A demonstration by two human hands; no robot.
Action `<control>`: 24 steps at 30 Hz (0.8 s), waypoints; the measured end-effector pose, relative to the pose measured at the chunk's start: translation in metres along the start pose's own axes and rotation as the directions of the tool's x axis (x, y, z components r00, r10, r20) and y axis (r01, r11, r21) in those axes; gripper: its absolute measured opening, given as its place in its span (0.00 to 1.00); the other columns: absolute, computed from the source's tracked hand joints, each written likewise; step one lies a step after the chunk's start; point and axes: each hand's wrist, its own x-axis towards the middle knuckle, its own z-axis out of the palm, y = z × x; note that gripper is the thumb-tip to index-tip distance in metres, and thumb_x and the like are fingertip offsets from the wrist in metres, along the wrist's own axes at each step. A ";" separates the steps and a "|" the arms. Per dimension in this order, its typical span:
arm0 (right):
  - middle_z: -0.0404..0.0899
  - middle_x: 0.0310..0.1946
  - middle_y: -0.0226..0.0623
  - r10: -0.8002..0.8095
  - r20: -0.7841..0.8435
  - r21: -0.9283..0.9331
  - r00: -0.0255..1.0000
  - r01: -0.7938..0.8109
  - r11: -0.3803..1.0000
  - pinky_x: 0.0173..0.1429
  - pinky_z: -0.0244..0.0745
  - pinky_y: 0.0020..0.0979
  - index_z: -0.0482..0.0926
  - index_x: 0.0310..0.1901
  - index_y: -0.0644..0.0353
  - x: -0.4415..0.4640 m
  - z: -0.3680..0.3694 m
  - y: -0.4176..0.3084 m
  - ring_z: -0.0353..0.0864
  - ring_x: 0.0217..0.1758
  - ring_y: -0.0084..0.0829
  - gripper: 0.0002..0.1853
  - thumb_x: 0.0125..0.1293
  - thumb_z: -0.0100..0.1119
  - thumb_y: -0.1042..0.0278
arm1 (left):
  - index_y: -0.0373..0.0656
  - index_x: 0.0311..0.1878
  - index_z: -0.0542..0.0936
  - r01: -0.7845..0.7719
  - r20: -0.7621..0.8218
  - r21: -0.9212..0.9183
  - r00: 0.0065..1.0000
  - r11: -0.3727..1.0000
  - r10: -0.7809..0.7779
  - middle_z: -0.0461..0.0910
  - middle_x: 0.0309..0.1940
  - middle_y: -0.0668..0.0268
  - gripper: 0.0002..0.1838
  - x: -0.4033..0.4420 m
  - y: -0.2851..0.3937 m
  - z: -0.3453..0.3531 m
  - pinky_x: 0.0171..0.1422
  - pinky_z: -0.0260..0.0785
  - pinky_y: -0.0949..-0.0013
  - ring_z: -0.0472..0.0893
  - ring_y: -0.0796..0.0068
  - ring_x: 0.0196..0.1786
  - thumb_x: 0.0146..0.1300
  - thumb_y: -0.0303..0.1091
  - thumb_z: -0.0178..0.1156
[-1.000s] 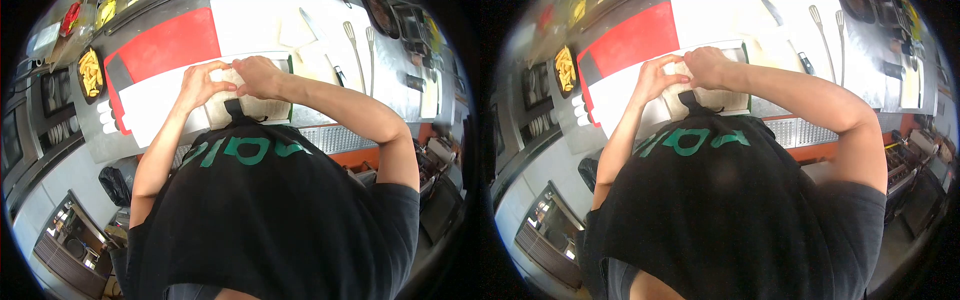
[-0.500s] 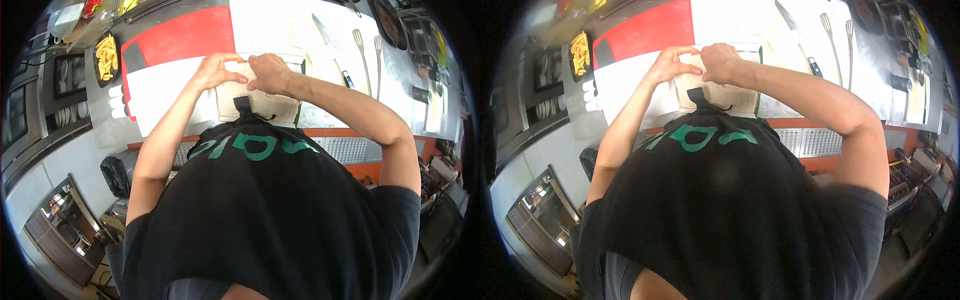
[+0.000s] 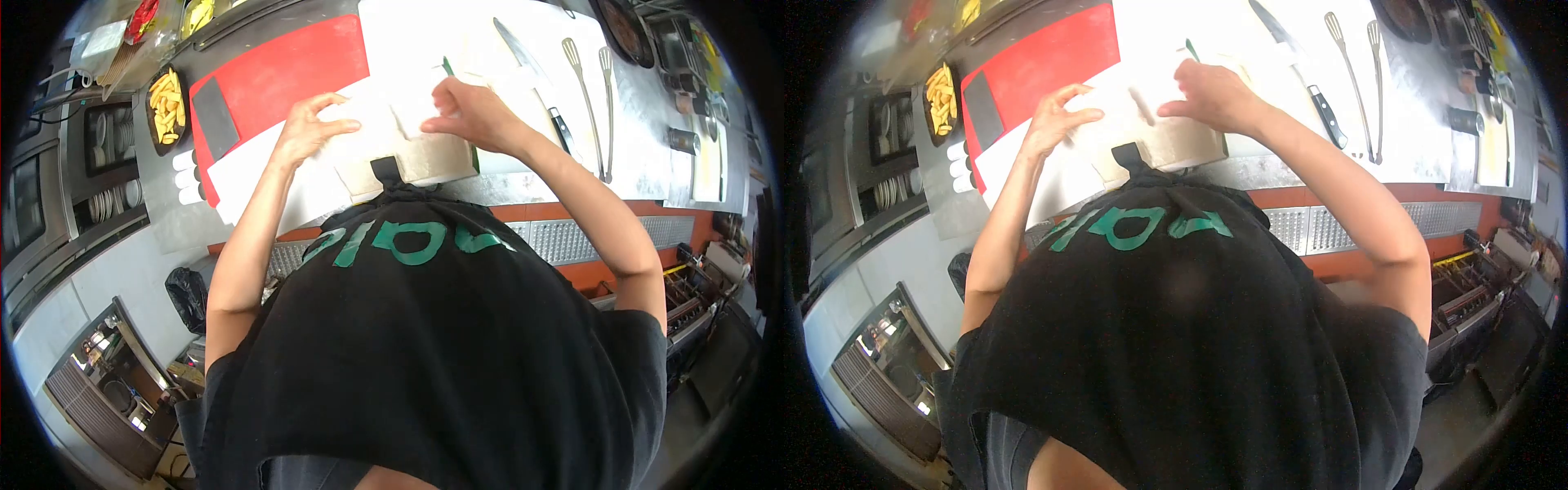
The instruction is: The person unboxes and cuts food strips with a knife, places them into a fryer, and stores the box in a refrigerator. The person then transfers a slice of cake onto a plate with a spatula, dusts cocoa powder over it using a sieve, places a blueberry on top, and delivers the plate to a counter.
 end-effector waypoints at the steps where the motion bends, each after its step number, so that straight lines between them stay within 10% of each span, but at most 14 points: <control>1: 0.80 0.32 0.41 0.041 0.069 0.058 0.997 -0.045 0.997 0.45 0.73 0.34 0.75 0.41 0.67 -0.009 -0.001 0.010 0.79 0.40 0.33 0.23 0.57 0.66 0.53 | 0.40 0.42 0.81 -0.002 0.003 0.002 1.000 1.000 0.002 0.81 0.38 0.67 0.19 -0.003 -0.003 -0.004 0.49 0.69 0.72 0.79 0.79 0.40 0.46 0.32 0.73; 7: 0.62 0.17 0.24 0.207 0.198 0.299 0.958 -0.261 0.918 0.26 0.52 0.26 0.75 0.30 0.65 -0.029 0.011 0.020 0.55 0.23 0.18 0.16 0.62 0.62 0.58 | 0.40 0.45 0.78 0.101 -0.074 -0.230 0.990 0.968 -0.121 0.79 0.41 0.69 0.20 -0.003 -0.016 -0.017 0.54 0.67 0.72 0.78 0.78 0.44 0.47 0.28 0.72; 10: 0.62 0.17 0.22 0.122 0.186 0.337 0.975 -0.180 0.924 0.27 0.54 0.26 0.77 0.33 0.66 -0.025 0.014 0.027 0.56 0.23 0.17 0.16 0.62 0.61 0.57 | 0.39 0.47 0.77 -0.059 -0.105 0.204 0.991 0.977 0.081 0.80 0.40 0.65 0.24 -0.009 0.019 -0.008 0.57 0.66 0.68 0.78 0.72 0.45 0.45 0.30 0.73; 12: 0.64 0.18 0.23 0.122 0.218 0.399 0.968 -0.203 0.894 0.27 0.54 0.25 0.77 0.35 0.65 -0.022 0.014 0.034 0.57 0.23 0.17 0.16 0.63 0.61 0.57 | 0.40 0.49 0.76 -0.400 -0.001 0.828 0.700 0.392 0.714 0.80 0.41 0.59 0.30 -0.014 0.068 0.024 0.58 0.65 0.62 0.78 0.64 0.47 0.41 0.38 0.76; 15: 0.67 0.17 0.30 0.080 0.217 0.467 0.973 -0.175 0.867 0.29 0.59 0.28 0.76 0.33 0.66 -0.023 0.005 0.023 0.61 0.22 0.21 0.19 0.62 0.60 0.53 | 0.40 0.48 0.76 -0.460 0.011 0.678 0.786 0.573 0.618 0.81 0.35 0.57 0.34 -0.005 0.064 0.081 0.55 0.66 0.59 0.79 0.57 0.41 0.38 0.48 0.75; 17: 0.68 0.17 0.37 0.050 0.173 0.478 0.984 -0.128 0.869 0.30 0.62 0.32 0.74 0.29 0.67 -0.026 0.004 0.019 0.64 0.22 0.25 0.23 0.61 0.59 0.48 | 0.39 0.46 0.77 -0.229 0.170 0.727 0.973 0.648 0.154 0.79 0.30 0.55 0.36 0.005 0.063 0.098 0.46 0.69 0.57 0.79 0.54 0.38 0.35 0.53 0.75; 24: 0.75 0.15 0.39 0.019 0.000 0.399 1.000 -0.017 0.917 0.28 0.66 0.30 0.81 0.27 0.63 -0.030 0.010 0.009 0.73 0.20 0.28 0.27 0.60 0.57 0.40 | 0.39 0.35 0.79 -0.416 0.144 0.661 0.887 0.624 0.439 0.77 0.17 0.61 0.35 0.003 0.058 0.097 0.34 0.70 0.62 0.78 0.59 0.24 0.34 0.61 0.73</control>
